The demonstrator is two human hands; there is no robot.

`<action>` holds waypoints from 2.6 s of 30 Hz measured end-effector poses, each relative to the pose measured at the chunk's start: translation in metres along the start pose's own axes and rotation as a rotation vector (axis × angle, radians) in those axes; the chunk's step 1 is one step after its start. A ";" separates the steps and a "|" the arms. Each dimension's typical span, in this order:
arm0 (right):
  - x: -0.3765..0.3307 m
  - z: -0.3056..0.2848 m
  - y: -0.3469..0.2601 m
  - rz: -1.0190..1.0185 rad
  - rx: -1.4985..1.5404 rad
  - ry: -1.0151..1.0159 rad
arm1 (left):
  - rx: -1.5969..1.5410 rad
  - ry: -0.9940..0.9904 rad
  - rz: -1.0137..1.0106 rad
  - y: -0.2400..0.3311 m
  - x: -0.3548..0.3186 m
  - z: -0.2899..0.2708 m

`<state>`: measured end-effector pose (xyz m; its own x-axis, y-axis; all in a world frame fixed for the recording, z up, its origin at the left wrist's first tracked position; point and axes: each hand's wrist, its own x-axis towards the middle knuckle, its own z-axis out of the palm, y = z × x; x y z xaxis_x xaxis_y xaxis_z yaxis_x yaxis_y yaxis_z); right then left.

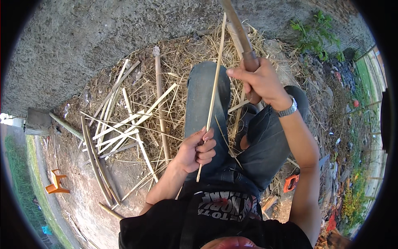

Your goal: The person shaves a thin bamboo stick using a large knife while sitting on the ground, removing outer layers and smoothing the surface.

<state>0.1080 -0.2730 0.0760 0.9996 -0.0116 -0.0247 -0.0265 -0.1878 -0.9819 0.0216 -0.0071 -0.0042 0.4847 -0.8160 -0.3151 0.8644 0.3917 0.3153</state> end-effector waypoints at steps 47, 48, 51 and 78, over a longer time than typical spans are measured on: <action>-0.052 0.005 0.012 -0.294 -0.527 0.049 | 0.338 0.284 0.416 -0.024 0.007 0.042; -0.056 0.008 0.014 -0.298 -0.526 0.039 | 0.333 0.289 0.424 -0.018 0.009 0.038; -0.075 0.014 0.018 -0.429 -0.854 0.065 | 0.324 0.181 0.426 -0.003 0.014 0.025; 0.013 -0.049 0.018 -0.094 -0.890 0.264 | 0.255 0.284 0.279 -0.005 -0.024 -0.013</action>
<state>0.1200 -0.3249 0.0670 0.9668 -0.1606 0.1987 -0.0499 -0.8815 -0.4695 0.0078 0.0158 -0.0100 0.7421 -0.5314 -0.4085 0.6526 0.4336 0.6214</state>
